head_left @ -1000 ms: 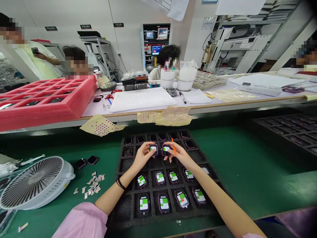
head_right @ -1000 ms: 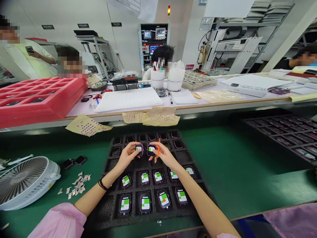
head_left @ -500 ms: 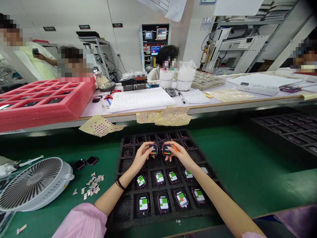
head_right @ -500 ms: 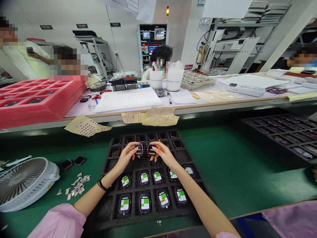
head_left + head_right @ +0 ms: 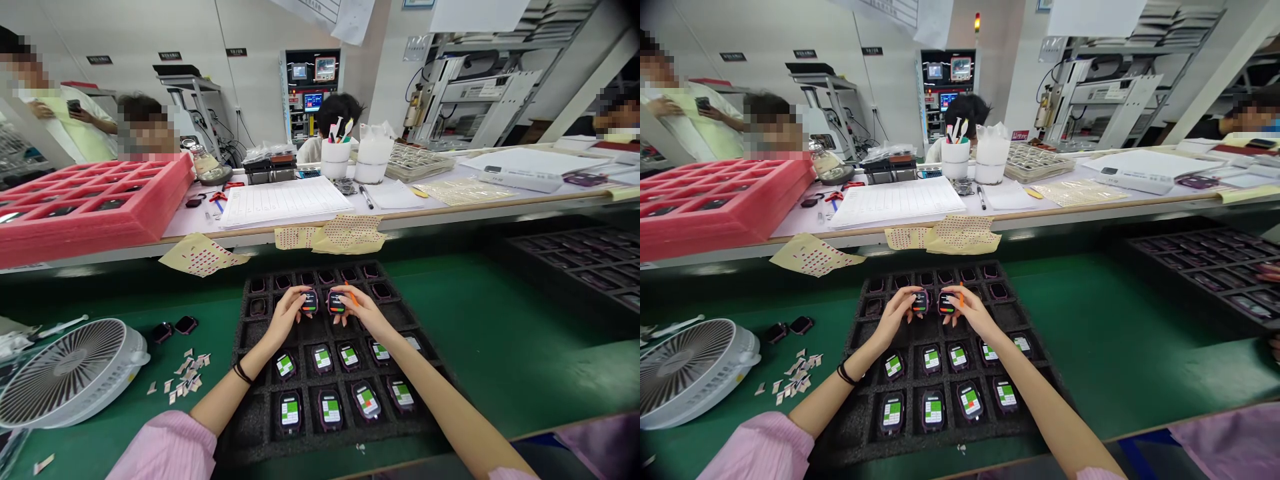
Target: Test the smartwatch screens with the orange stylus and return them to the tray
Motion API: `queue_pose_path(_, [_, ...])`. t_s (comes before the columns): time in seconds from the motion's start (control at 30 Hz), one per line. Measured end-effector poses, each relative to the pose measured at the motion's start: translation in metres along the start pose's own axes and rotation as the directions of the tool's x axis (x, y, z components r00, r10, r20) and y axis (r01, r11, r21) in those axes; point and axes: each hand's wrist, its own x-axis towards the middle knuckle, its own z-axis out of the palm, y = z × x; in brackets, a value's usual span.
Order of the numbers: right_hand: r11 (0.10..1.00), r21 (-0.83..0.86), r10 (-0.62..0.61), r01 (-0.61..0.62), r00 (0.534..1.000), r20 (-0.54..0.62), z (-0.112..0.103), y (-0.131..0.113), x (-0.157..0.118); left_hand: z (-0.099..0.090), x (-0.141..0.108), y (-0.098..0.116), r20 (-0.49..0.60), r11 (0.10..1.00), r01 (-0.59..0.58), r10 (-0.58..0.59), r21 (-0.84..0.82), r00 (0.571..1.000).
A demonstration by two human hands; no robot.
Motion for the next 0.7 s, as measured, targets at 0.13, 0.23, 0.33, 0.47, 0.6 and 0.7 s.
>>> queue_pose_path(0.13, [1.0, -0.008, -0.002, 0.002, 1.0, 0.021, -0.0001, 0.0001, -0.0004, 0.0011, -0.0005, 0.0001, 0.022, 1.0, -0.006, 0.007, -0.019, 1.0])
queue_pose_path(0.23, [1.0, -0.015, -0.003, 0.004, 0.999, 0.049, 0.0008, 0.0004, -0.0012, 0.0011, -0.0002, -0.0017, 0.019, 1.0, -0.012, 0.012, -0.021, 1.0])
queue_pose_path(0.33, [1.0, -0.02, -0.008, 0.01, 0.997, 0.075, 0.0015, 0.0019, -0.0019, 0.0004, 0.0003, -0.0048, 0.021, 1.0, -0.015, 0.015, -0.012, 1.0])
queue_pose_path(0.47, [0.998, -0.047, -0.024, 0.029, 0.995, 0.099, 0.0013, 0.0046, -0.0021, 0.0003, 0.0003, -0.0063, 0.032, 1.0, -0.015, 0.014, 0.011, 0.999])
queue_pose_path(0.6, [0.999, -0.033, -0.031, 0.034, 0.995, 0.098, 0.0011, 0.004, -0.0017, 0.002, -0.0002, -0.0046, 0.035, 1.0, -0.02, 0.02, 0.014, 0.999])
queue_pose_path(0.7, [0.999, -0.022, -0.025, 0.027, 0.996, 0.086, 0.0015, 0.0018, -0.0019, 0.003, -0.0005, -0.0042, 0.019, 0.999, -0.038, 0.038, 0.016, 0.999])
